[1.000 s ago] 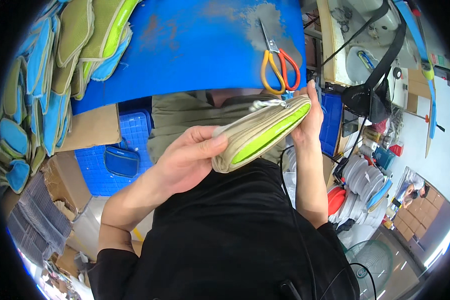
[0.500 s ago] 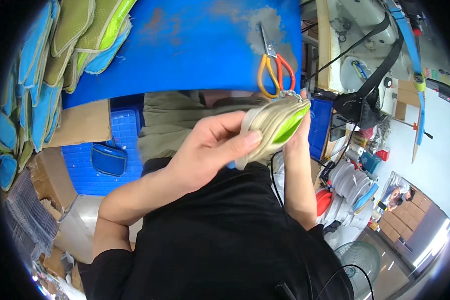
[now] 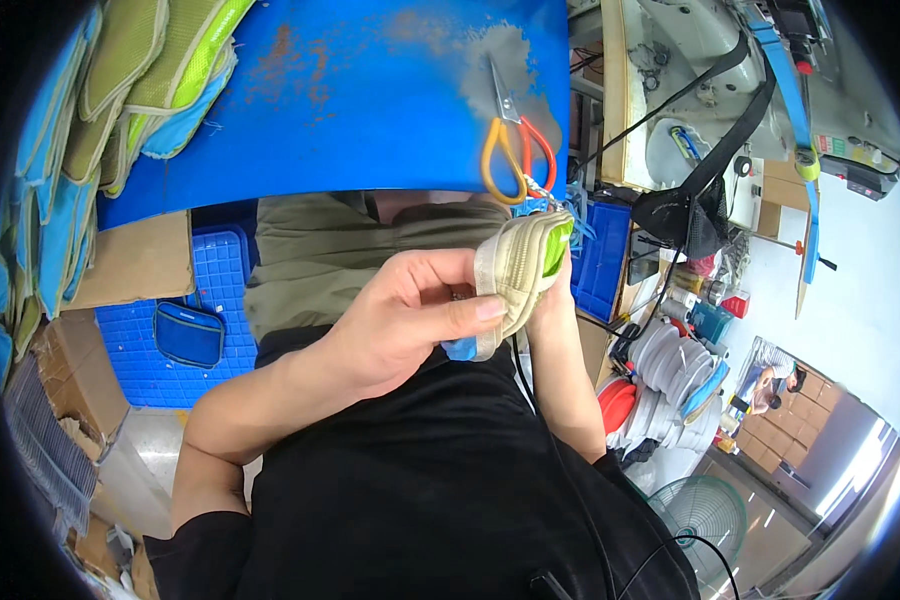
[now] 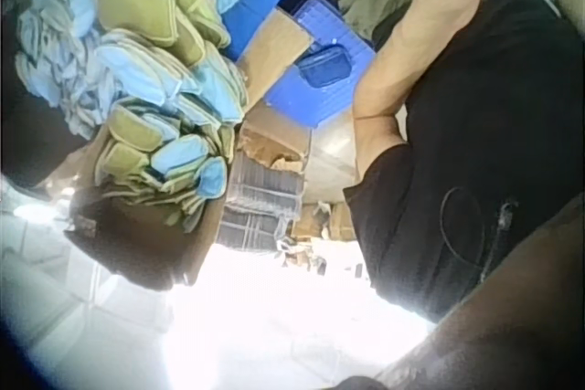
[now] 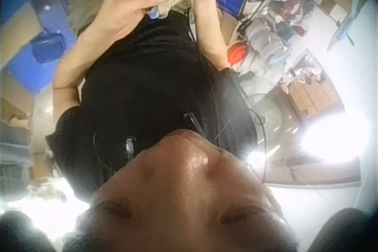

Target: The person sews the edges of small fabric pouches using an industrial sewing machine. They pick up pouches from a pile, align them under the needle, and stitch the seams. After sewing, they use scissors to trim excess thread and inspect the finished pouches before placing them aside.

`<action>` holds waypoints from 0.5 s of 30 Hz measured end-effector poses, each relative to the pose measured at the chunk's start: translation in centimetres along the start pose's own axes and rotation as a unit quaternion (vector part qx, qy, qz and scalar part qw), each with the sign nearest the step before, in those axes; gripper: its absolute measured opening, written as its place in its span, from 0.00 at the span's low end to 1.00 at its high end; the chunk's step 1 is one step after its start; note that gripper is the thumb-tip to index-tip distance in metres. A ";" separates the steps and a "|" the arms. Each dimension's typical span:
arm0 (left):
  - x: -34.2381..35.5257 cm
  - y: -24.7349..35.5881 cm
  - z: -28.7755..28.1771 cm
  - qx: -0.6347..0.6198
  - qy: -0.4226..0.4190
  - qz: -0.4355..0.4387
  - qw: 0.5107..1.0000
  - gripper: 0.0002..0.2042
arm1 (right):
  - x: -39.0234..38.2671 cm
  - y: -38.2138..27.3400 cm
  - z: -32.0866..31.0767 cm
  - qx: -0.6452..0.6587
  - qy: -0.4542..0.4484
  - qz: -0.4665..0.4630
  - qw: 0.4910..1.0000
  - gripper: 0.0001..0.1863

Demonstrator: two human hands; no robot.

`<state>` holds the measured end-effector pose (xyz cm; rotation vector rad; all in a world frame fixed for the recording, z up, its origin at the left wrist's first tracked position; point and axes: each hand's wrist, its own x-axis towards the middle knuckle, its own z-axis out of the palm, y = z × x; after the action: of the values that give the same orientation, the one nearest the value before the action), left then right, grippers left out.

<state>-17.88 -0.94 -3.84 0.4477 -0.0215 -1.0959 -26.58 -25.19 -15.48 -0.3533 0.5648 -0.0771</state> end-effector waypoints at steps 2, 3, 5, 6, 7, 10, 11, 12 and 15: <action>-0.2 0.1 -0.2 -0.009 0.000 -0.014 1.000 0.14 | 0.1 0.0 -0.4 0.000 -0.009 0.008 1.000 0.29; -0.2 0.1 -0.3 -0.014 0.000 -0.020 1.000 0.14 | 0.2 0.1 0.1 -0.001 -0.021 0.014 1.000 0.29; -0.2 0.3 -0.3 -0.007 0.004 -0.006 1.000 0.13 | 0.1 0.4 1.1 -0.022 0.056 0.002 0.998 0.28; -0.2 0.3 -0.3 -0.001 0.007 0.001 1.000 0.12 | -0.1 0.8 3.2 -0.040 0.142 -0.017 0.989 0.28; -0.1 0.8 -0.6 0.019 0.016 0.011 1.000 0.12 | -0.2 1.0 4.7 -0.056 0.226 -0.039 0.972 0.28; -0.4 3.1 -2.7 0.078 0.046 0.041 0.995 0.12 | -1.6 0.2 6.2 -0.106 0.158 -0.083 0.978 0.27; -0.6 3.8 -3.2 0.070 0.088 0.045 0.993 0.12 | -2.3 -0.2 7.5 -0.140 0.166 -0.112 0.970 0.25; -0.8 4.4 -3.9 0.067 0.100 0.069 0.990 0.15 | -3.1 -0.3 9.2 -0.177 0.136 -0.131 0.966 0.24; -1.3 5.7 -7.1 0.001 0.090 0.085 0.992 0.22 | -5.3 -0.7 12.8 -0.250 0.041 -0.160 0.954 0.20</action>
<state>-11.94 4.79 -7.98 0.5356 0.0961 -0.8850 -24.16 -21.01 -2.45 -0.9384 0.6032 -0.2647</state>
